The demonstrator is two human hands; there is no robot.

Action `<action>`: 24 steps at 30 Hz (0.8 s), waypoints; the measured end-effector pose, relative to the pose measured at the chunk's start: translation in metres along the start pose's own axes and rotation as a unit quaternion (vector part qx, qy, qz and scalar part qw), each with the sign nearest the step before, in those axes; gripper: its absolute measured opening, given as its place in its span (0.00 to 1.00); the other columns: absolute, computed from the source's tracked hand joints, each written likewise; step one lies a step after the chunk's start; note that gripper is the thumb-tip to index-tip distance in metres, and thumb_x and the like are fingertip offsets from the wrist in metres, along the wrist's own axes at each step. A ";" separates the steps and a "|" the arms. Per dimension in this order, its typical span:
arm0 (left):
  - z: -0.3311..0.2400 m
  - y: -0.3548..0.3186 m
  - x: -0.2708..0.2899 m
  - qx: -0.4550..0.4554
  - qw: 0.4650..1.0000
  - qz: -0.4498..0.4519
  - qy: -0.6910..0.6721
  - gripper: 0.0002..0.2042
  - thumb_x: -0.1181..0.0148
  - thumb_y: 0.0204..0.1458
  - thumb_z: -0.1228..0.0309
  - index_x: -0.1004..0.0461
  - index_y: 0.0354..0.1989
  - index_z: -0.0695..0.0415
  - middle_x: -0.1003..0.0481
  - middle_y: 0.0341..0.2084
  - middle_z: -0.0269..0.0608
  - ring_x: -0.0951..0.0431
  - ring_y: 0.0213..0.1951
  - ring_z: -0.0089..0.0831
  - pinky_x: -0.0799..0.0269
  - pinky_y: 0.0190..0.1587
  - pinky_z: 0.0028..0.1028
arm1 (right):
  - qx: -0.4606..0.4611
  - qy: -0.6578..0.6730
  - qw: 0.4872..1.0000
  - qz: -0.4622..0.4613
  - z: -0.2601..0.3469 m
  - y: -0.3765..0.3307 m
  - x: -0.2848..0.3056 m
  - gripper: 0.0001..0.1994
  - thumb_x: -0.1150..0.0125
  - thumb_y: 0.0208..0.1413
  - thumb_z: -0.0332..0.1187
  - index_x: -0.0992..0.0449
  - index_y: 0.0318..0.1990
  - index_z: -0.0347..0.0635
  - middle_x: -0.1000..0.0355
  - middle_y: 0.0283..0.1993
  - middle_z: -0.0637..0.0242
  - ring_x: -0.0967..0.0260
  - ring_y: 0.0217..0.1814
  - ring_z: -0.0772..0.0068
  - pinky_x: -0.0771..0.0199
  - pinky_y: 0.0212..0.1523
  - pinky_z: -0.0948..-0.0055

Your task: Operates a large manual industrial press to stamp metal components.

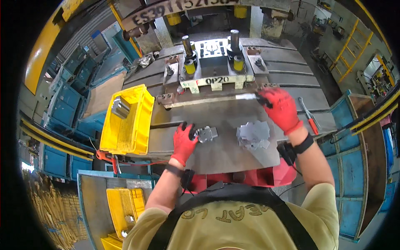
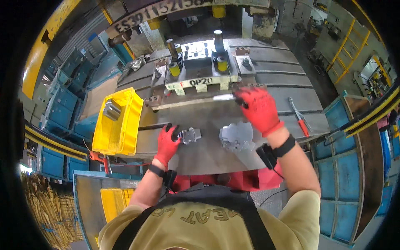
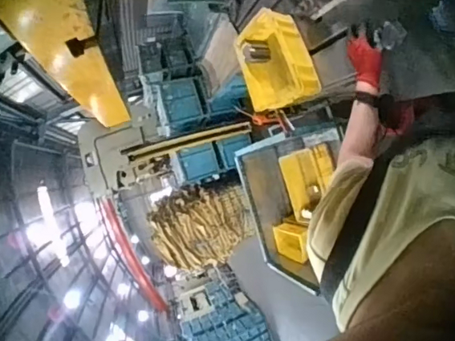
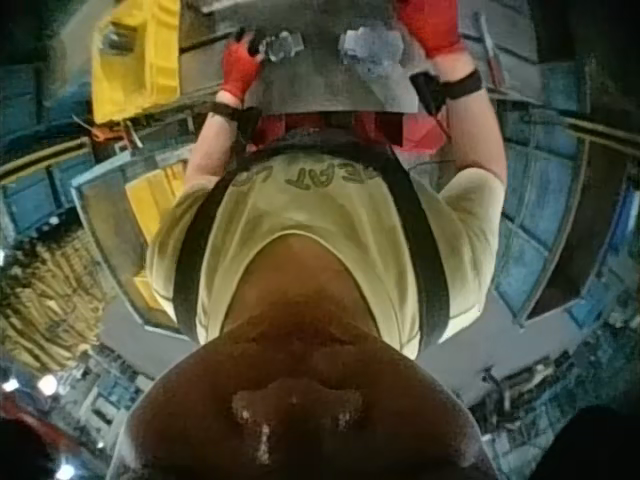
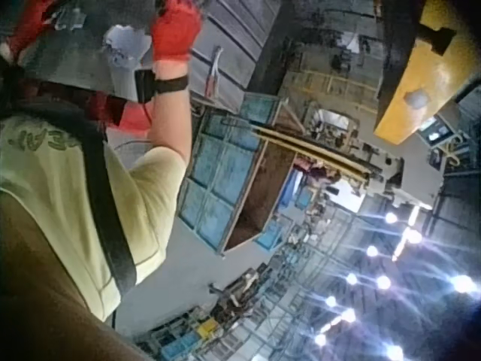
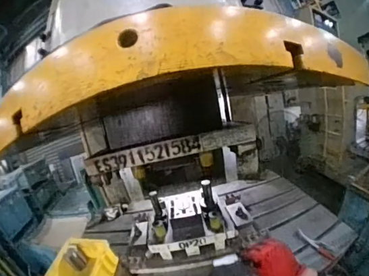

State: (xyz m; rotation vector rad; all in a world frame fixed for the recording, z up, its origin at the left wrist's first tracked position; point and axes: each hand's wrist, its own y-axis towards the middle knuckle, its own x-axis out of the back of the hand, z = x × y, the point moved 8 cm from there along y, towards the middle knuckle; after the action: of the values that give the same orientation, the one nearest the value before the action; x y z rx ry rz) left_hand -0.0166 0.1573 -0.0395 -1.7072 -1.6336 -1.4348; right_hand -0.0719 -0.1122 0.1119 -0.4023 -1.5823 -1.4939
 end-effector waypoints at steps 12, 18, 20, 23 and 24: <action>0.077 -0.087 0.056 0.004 0.989 0.136 -0.050 0.09 0.49 0.46 0.70 0.31 0.36 0.57 0.29 0.30 0.40 0.29 0.34 0.27 0.34 0.35 0.24 | 0.049 -0.015 0.991 -0.121 -0.057 0.162 -0.102 0.12 0.46 0.35 0.31 0.28 0.32 0.50 0.32 0.36 0.70 0.36 0.40 0.68 0.39 0.43 0.70; 0.230 -0.277 -0.007 0.561 0.721 0.091 -0.397 0.11 0.48 0.45 0.69 0.31 0.37 0.58 0.27 0.26 0.41 0.27 0.26 0.28 0.32 0.29 0.26 | 0.075 -0.095 0.993 0.007 -0.044 0.185 -0.167 0.11 0.46 0.37 0.35 0.28 0.33 0.51 0.32 0.38 0.70 0.37 0.44 0.69 0.42 0.47 0.69; 0.228 -0.290 -0.012 0.455 0.817 0.207 -0.286 0.12 0.49 0.45 0.69 0.32 0.38 0.58 0.28 0.28 0.41 0.28 0.28 0.28 0.32 0.32 0.25 | 0.077 -0.099 0.991 0.043 -0.045 0.187 -0.180 0.11 0.46 0.38 0.36 0.28 0.33 0.50 0.32 0.40 0.70 0.38 0.45 0.69 0.44 0.48 0.70; 0.170 -0.275 -0.014 0.237 0.919 0.296 -0.111 0.13 0.49 0.44 0.67 0.31 0.38 0.58 0.28 0.31 0.40 0.29 0.32 0.27 0.34 0.36 0.24 | 0.063 -0.120 0.986 0.100 -0.050 0.184 -0.179 0.10 0.48 0.39 0.36 0.28 0.32 0.49 0.33 0.40 0.69 0.39 0.46 0.70 0.44 0.48 0.70; 0.165 -0.278 -0.010 0.257 0.917 0.286 -0.110 0.12 0.49 0.45 0.67 0.30 0.37 0.58 0.28 0.31 0.39 0.29 0.32 0.27 0.35 0.36 0.24 | 0.059 -0.134 0.982 0.117 -0.045 0.185 -0.181 0.10 0.49 0.39 0.36 0.28 0.32 0.49 0.33 0.40 0.69 0.38 0.46 0.70 0.44 0.48 0.70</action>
State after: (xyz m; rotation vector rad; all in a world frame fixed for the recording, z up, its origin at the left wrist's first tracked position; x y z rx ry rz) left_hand -0.1975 0.3579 -0.2166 -1.8378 -1.2850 -0.4982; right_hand 0.1824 -0.0534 0.0826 -0.7189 -1.7551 -1.1982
